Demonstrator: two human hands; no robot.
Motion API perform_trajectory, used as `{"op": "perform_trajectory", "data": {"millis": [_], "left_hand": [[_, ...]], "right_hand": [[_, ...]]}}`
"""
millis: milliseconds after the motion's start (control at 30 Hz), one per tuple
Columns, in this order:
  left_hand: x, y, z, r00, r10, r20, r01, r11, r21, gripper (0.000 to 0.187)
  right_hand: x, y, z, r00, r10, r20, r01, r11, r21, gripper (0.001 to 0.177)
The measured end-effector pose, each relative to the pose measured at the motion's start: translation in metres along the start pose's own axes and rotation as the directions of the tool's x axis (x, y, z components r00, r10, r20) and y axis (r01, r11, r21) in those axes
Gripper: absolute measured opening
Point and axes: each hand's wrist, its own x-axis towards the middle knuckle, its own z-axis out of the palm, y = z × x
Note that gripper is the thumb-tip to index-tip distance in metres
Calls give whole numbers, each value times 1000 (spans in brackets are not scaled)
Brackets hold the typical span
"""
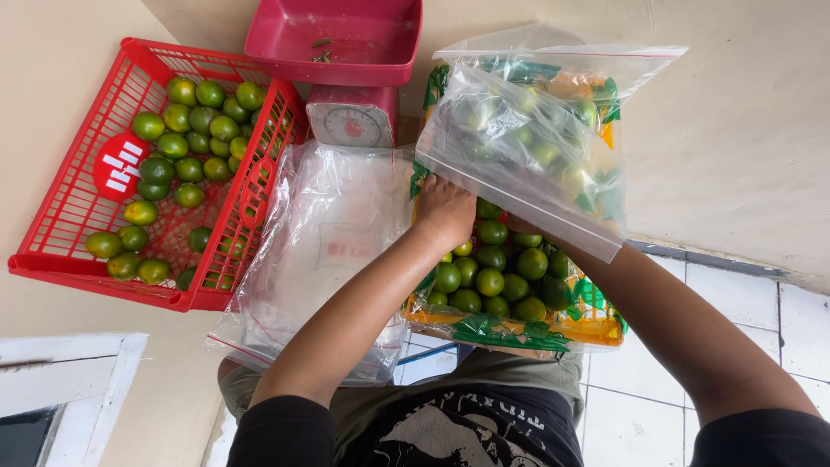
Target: A person is manually sorting and bagging limes from crates and bowls into plastic bags.
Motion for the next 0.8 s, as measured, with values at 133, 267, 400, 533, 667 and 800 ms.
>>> {"op": "perform_trajectory", "data": {"millis": [133, 267, 400, 533, 667, 800], "left_hand": [[-28, 25, -51, 984, -68, 165, 46, 990, 130, 43], [-19, 24, -32, 973, -120, 195, 97, 987, 125, 40], [-6, 23, -26, 955, -149, 258, 111, 981, 157, 37], [1, 22, -25, 935, -146, 323, 130, 989, 71, 66], [-1, 25, -34, 913, -194, 357, 172, 981, 94, 72], [4, 20, -29, 916, -183, 357, 172, 983, 64, 66]], "right_hand": [[-1, -13, -3, 995, 96, -11, -96, 995, -38, 30], [-6, -23, -3, 977, 214, -20, -215, 974, -71, 31], [-1, -43, -9, 951, 306, -44, -309, 945, -107, 32], [0, -54, -10, 912, 405, -64, -410, 902, -135, 33], [2, -62, -14, 866, 492, -90, -500, 851, -159, 34], [6, -69, -17, 808, 577, -119, -589, 789, -174, 35]]}}
